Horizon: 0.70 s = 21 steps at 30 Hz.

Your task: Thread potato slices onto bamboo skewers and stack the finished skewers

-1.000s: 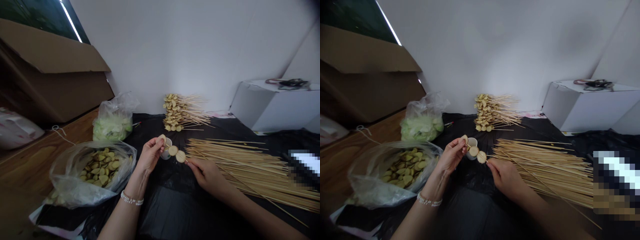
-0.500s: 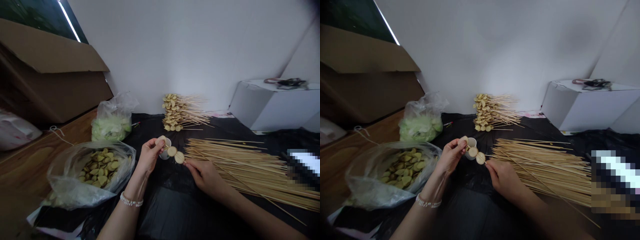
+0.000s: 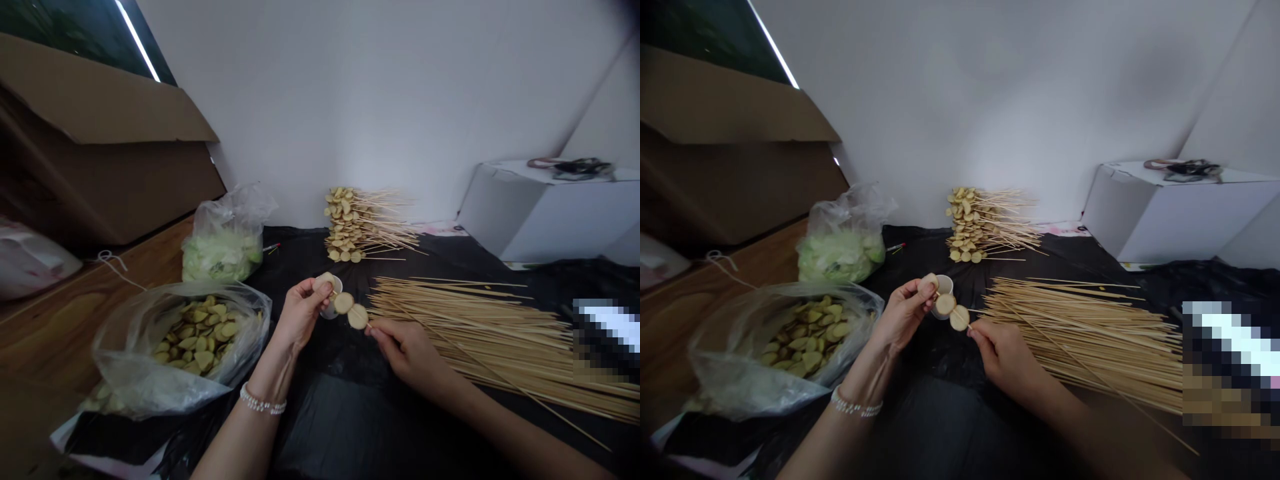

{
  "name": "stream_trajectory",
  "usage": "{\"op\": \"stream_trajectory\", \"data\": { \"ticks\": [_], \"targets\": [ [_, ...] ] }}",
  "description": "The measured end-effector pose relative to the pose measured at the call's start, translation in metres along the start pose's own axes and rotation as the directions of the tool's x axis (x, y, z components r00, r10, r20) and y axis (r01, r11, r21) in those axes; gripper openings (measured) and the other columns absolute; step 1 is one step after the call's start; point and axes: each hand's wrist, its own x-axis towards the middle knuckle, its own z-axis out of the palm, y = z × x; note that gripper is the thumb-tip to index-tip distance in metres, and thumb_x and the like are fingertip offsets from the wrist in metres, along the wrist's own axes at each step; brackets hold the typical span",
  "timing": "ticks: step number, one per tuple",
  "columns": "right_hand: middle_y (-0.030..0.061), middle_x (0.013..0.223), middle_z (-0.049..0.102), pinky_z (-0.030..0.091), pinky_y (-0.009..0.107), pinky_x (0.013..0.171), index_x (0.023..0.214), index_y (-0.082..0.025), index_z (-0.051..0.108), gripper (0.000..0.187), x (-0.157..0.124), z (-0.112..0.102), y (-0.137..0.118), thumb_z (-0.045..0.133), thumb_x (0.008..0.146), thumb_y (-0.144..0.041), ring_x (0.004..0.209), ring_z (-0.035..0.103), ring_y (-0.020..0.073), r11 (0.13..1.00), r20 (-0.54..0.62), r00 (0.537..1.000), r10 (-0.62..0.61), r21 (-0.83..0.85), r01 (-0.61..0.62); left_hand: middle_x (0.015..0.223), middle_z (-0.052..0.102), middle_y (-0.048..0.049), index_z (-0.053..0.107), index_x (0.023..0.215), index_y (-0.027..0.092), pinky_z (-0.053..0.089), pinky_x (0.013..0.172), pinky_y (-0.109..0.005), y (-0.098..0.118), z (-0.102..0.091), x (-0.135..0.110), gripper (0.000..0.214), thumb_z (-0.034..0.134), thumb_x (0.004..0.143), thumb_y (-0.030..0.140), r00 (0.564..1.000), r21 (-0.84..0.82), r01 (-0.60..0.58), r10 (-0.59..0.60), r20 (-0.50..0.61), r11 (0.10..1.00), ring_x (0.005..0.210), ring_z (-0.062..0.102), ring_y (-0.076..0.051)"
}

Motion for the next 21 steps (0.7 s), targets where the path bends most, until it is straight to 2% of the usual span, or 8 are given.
{"op": "stream_trajectory", "data": {
  "ticks": [7,12,17,21],
  "targets": [
    [0.0055,0.071,0.064,0.043,0.027,0.064,0.08,-0.019,0.058,0.026,-0.002,0.0029,0.0008,0.035,0.094,-0.019,0.066,0.06,0.0164,0.994,-0.051,0.997,-0.064,-0.094,0.059,0.056,0.057,0.0006,0.067,0.068,0.01,0.035,0.048,-0.016,-0.002,0.0035,-0.0027,0.027,0.084,0.058,0.029,1.0,0.021,0.021,-0.021,0.003,1.0,0.049,0.047,-0.004],
    [0.0046,0.071,0.063,0.043,0.026,0.066,0.077,-0.02,0.056,0.025,-0.0014,0.0005,-0.0005,0.037,0.094,-0.02,0.068,0.06,0.016,0.996,-0.064,0.996,-0.06,-0.07,0.056,0.054,0.055,0.0016,0.067,0.069,0.01,0.034,0.046,-0.015,-0.0011,0.0043,-0.0022,0.028,0.084,0.058,0.03,1.0,0.017,0.03,-0.03,-0.002,0.999,0.048,0.046,-0.004],
    [0.0021,0.07,0.061,0.039,0.025,0.061,0.078,-0.02,0.055,0.024,-0.0018,-0.0016,0.0017,0.038,0.095,-0.022,0.061,0.056,0.0136,1.0,-0.048,0.999,-0.022,-0.011,0.022,0.054,0.055,0.0022,0.063,0.065,0.01,0.032,0.046,-0.015,0.0025,0.0062,-0.0041,0.032,0.082,0.061,0.036,0.999,0.048,0.019,-0.021,0.038,0.999,0.047,0.045,-0.003],
    [0.0009,0.068,0.059,0.037,0.025,0.06,0.08,-0.02,0.055,0.025,-0.0009,-0.0021,0.0028,0.036,0.096,-0.024,0.061,0.054,0.0133,1.0,-0.058,0.998,0.007,0.003,-0.007,0.057,0.057,0.0022,0.064,0.07,0.011,0.035,0.049,-0.015,0.0004,0.0069,-0.0057,0.034,0.081,0.06,0.039,0.999,0.039,0.004,-0.005,0.036,0.999,0.05,0.047,-0.003]
  ]
}}
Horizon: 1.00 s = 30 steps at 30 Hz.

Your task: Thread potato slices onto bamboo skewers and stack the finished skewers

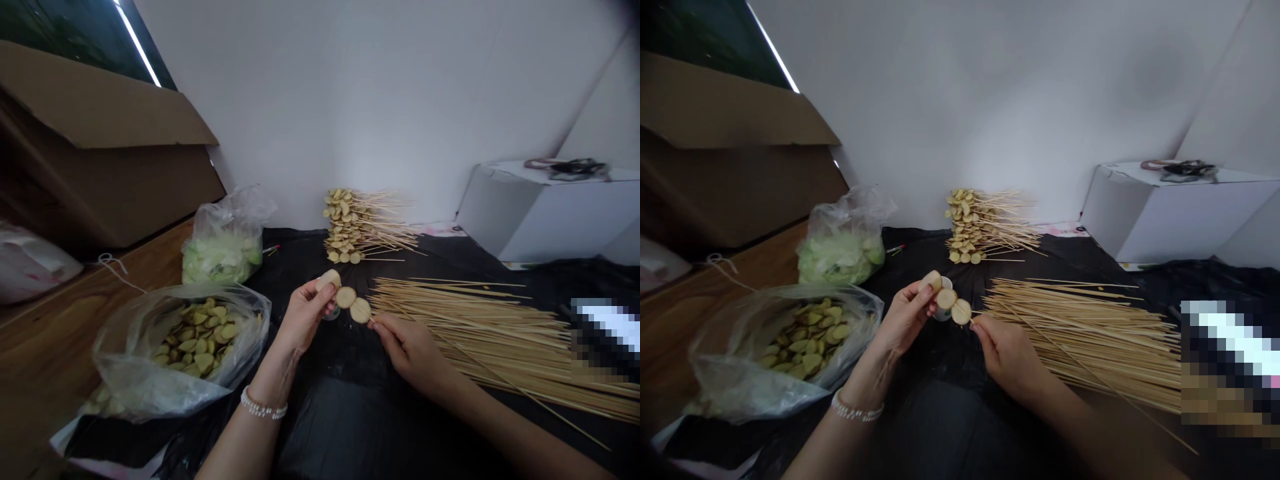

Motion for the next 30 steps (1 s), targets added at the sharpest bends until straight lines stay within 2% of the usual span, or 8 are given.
{"op": "stream_trajectory", "data": {
  "ticks": [4,8,12,15,20,24,27,30],
  "targets": [
    [0.0002,0.066,0.057,0.035,0.025,0.058,0.078,-0.02,0.053,0.026,0.002,0.0,0.0,0.036,0.096,-0.026,0.059,0.052,0.0128,1.0,-0.032,0.999,0.009,-0.015,-0.009,0.057,0.057,0.0024,0.066,0.075,0.011,0.035,0.051,-0.016,-0.003,0.0,0.0,0.034,0.08,0.063,0.038,0.999,0.02,0.006,-0.006,0.038,1.0,0.05,0.047,-0.003],
    [0.0003,0.063,0.057,0.035,0.025,0.056,0.081,-0.021,0.055,0.026,0.003,-0.002,0.003,0.034,0.096,-0.027,0.058,0.053,0.0135,1.0,-0.052,0.998,0.03,-0.004,-0.03,0.062,0.059,0.0005,0.063,0.07,0.011,0.035,0.051,-0.017,-0.005,0.003,-0.001,0.034,0.079,0.063,0.04,0.998,0.084,-0.006,0.0,0.068,0.996,0.052,0.048,-0.004],
    [0.0005,0.062,0.056,0.037,0.026,0.057,0.088,-0.02,0.057,0.025,0.006,-0.003,0.014,0.035,0.095,-0.03,0.057,0.053,0.015,0.995,-0.081,0.992,0.095,-0.023,-0.097,0.06,0.059,-0.0001,0.064,0.07,0.011,0.034,0.049,-0.019,-0.014,0.011,-0.005,0.038,0.074,0.066,0.048,0.992,0.228,0.022,-0.05,0.116,0.973,0.049,0.047,-0.006],
    [-0.0009,0.058,0.055,0.037,0.027,0.056,0.089,-0.021,0.055,0.025,0.011,-0.004,0.026,0.034,0.094,-0.032,0.054,0.052,0.0154,0.983,-0.061,0.981,0.184,0.001,-0.184,0.06,0.058,0.0001,0.064,0.07,0.012,0.034,0.049,-0.02,-0.03,0.018,-0.009,0.039,0.069,0.07,0.051,0.97,0.352,0.021,-0.105,0.22,0.936,0.049,0.047,-0.007],
    [-0.0044,0.052,0.052,0.039,0.027,0.053,0.087,-0.021,0.051,0.019,0.027,-0.009,0.039,0.037,0.09,-0.035,0.05,0.051,0.0152,0.938,0.012,0.944,0.331,0.111,-0.33,0.057,0.053,0.0023,0.064,0.066,0.013,0.03,0.051,-0.021,-0.06,0.025,-0.014,0.032,0.064,0.077,0.043,0.939,0.607,-0.172,-0.057,0.338,0.776,0.054,0.043,-0.008],
    [-0.0063,0.05,0.052,0.04,0.026,0.052,0.086,-0.022,0.048,0.017,0.04,-0.022,0.041,0.039,0.088,-0.037,0.046,0.049,0.0134,0.905,0.081,0.921,0.38,0.174,-0.389,0.063,0.057,0.0013,0.066,0.069,0.014,0.03,0.054,-0.022,-0.066,0.023,-0.015,0.028,0.062,0.079,0.04,0.905,0.694,-0.315,-0.014,0.425,0.648,0.059,0.046,-0.01],
    [-0.0049,0.056,0.057,0.036,0.025,0.046,0.083,-0.023,0.051,0.019,0.052,-0.038,0.05,0.042,0.086,-0.039,0.042,0.046,0.0118,0.908,0.109,0.913,0.392,0.113,-0.404,0.068,0.061,0.0002,0.066,0.071,0.015,0.032,0.057,-0.022,-0.062,0.021,-0.014,0.026,0.059,0.083,0.038,0.875,0.71,-0.413,0.032,0.483,0.57,0.062,0.05,-0.011],
    [-0.0007,0.064,0.061,0.041,0.027,0.055,0.079,-0.021,0.06,0.019,0.07,-0.053,0.07,0.049,0.082,-0.037,0.057,0.054,0.0149,0.95,0.015,0.951,0.308,-0.052,-0.307,0.072,0.062,-0.0008,0.065,0.072,0.017,0.034,0.059,-0.023,-0.058,0.02,-0.014,0.025,0.057,0.085,0.036,0.847,0.73,-0.491,0.062,0.529,0.476,0.066,0.053,-0.012]
  ]
}}
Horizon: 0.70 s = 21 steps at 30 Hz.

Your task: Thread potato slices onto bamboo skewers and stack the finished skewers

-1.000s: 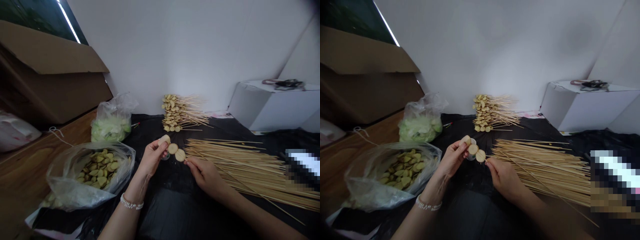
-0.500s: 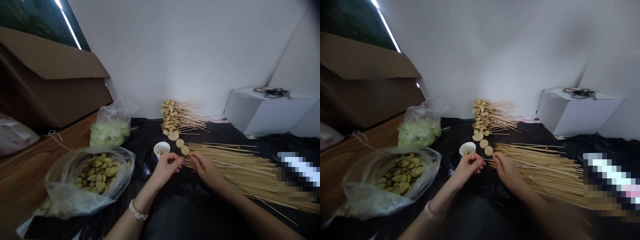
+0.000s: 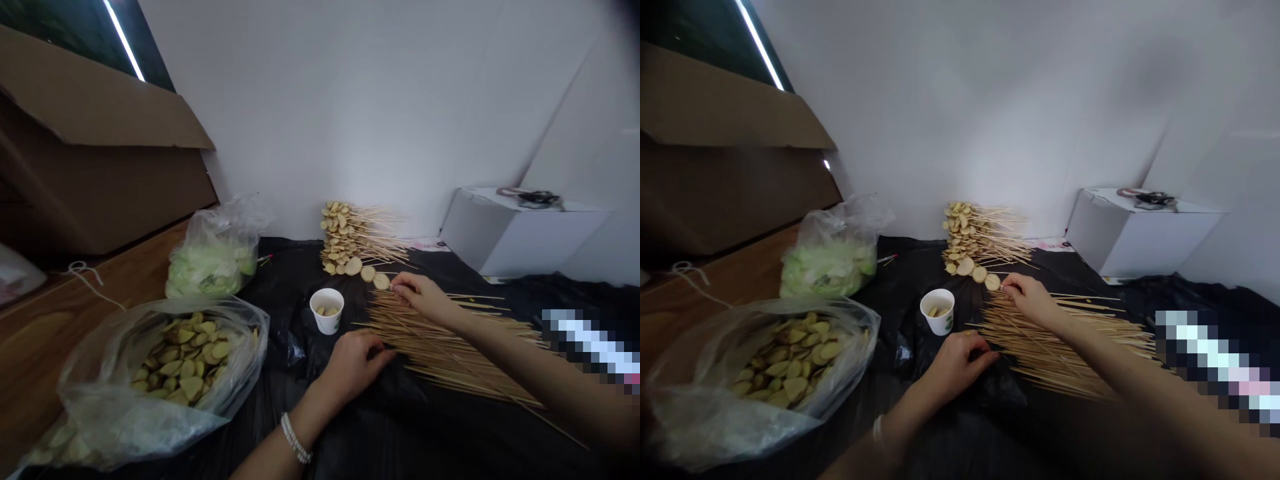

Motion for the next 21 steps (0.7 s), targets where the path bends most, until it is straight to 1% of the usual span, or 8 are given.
{"op": "stream_trajectory", "data": {
  "ticks": [2,4,6,9,11,15,21],
  "targets": [
    [0.0021,0.073,0.066,0.044,0.029,0.064,0.079,-0.021,0.065,0.019,0.02,-0.005,0.013,0.052,0.079,-0.034,0.069,0.058,0.0175,0.994,-0.087,0.993,-0.085,-0.072,0.078,0.076,0.064,-0.0012,0.065,0.073,0.017,0.035,0.062,-0.023,0.0,0.0,-0.001,0.023,0.058,0.085,0.035,1.0,0.067,-0.025,0.025,0.011,0.997,0.07,0.056,-0.013],
    [0.0039,0.079,0.069,0.044,0.032,0.072,0.08,-0.021,0.067,0.019,0.04,-0.006,0.028,0.053,0.078,-0.033,0.076,0.059,0.0196,0.992,-0.126,0.987,-0.099,-0.087,0.089,0.078,0.064,-0.0013,0.065,0.074,0.018,0.037,0.063,-0.023,-0.002,0.001,-0.001,0.021,0.058,0.085,0.034,0.999,0.121,-0.035,0.032,0.026,0.992,0.073,0.057,-0.013],
    [0.005,0.082,0.07,0.045,0.033,0.076,0.079,-0.02,0.068,0.02,0.059,-0.003,0.041,0.053,0.078,-0.032,0.079,0.06,0.0207,0.991,-0.143,0.984,-0.108,-0.094,0.095,0.078,0.064,-0.0012,0.064,0.075,0.018,0.037,0.063,-0.023,-0.004,0.004,-0.002,0.02,0.057,0.085,0.034,0.999,0.162,-0.03,0.024,0.039,0.986,0.074,0.058,-0.014],
    [0.0042,0.08,0.07,0.046,0.033,0.075,0.077,-0.02,0.07,0.019,0.081,0.007,0.054,0.053,0.077,-0.03,0.078,0.06,0.0205,0.989,-0.129,0.984,-0.126,-0.089,0.115,0.079,0.064,-0.0014,0.064,0.076,0.018,0.038,0.064,-0.023,-0.007,0.006,-0.003,0.02,0.056,0.087,0.033,0.998,0.196,-0.027,0.014,0.066,0.98,0.074,0.058,-0.014],
    [0.0038,0.078,0.071,0.046,0.032,0.074,0.077,-0.019,0.07,0.02,0.092,0.016,0.058,0.053,0.077,-0.029,0.076,0.061,0.0198,0.987,-0.11,0.984,-0.143,-0.083,0.134,0.079,0.064,-0.0019,0.065,0.077,0.018,0.038,0.064,-0.023,-0.008,0.006,-0.003,0.021,0.055,0.087,0.033,0.996,0.214,-0.027,0.009,0.084,0.977,0.074,0.058,-0.014],
    [0.005,0.083,0.072,0.046,0.032,0.077,0.08,-0.018,0.071,0.02,0.107,0.033,0.058,0.053,0.08,-0.026,0.078,0.062,0.0196,0.983,-0.089,0.98,-0.178,-0.072,0.171,0.08,0.064,-0.0021,0.065,0.078,0.019,0.038,0.063,-0.024,-0.009,0.005,-0.002,0.023,0.052,0.089,0.035,0.996,0.237,-0.013,-0.009,0.089,0.971,0.072,0.058,-0.013],
    [0.0076,0.088,0.072,0.046,0.033,0.08,0.084,-0.016,0.072,0.021,0.132,0.048,0.055,0.053,0.082,-0.024,0.082,0.062,0.0203,0.981,-0.114,0.975,-0.193,-0.06,0.187,0.078,0.063,-0.0017,0.063,0.076,0.018,0.037,0.062,-0.023,-0.011,0.005,-0.002,0.021,0.054,0.088,0.032,0.995,0.245,-0.002,-0.024,0.1,0.97,0.071,0.057,-0.013]
  ]
}}
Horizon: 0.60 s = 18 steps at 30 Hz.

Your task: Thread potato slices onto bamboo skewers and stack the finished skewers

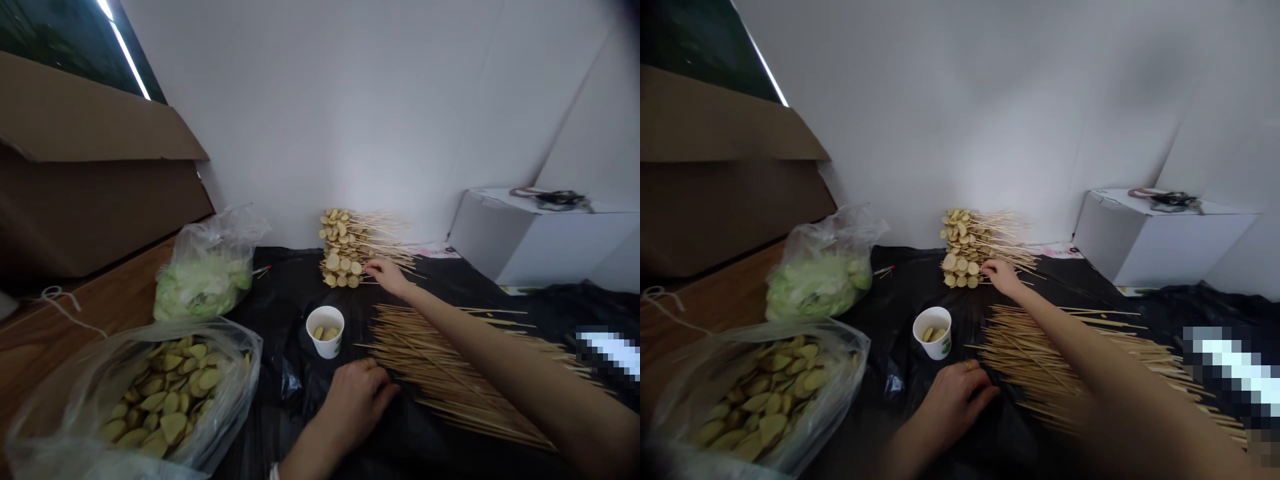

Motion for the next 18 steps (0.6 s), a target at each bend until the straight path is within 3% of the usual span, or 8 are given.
{"op": "stream_trajectory", "data": {
  "ticks": [11,18],
  "targets": [
    [0.006,0.085,0.07,0.044,0.031,0.081,0.083,-0.018,0.073,0.016,-0.017,0.01,0.009,0.057,0.082,-0.02,0.082,0.06,0.0184,0.998,0.07,0.996,-0.063,-0.028,0.065,0.078,0.063,-0.0022,0.063,0.074,0.018,0.037,0.062,-0.024,-0.002,0.0,0.001,0.022,0.054,0.088,0.033,0.999,0.008,0.037,-0.037,0.025,0.999,0.071,0.057,-0.013],
    [0.0063,0.08,0.069,0.043,0.032,0.08,0.078,-0.019,0.074,0.016,-0.013,0.022,0.007,0.06,0.079,-0.013,0.082,0.058,0.0195,0.993,0.074,0.995,-0.062,-0.097,0.069,0.077,0.063,-0.0021,0.063,0.073,0.018,0.037,0.06,-0.024,-0.002,0.0,0.001,0.021,0.054,0.088,0.031,0.998,0.002,0.044,-0.044,0.037,0.999,0.071,0.057,-0.013]
  ]
}}
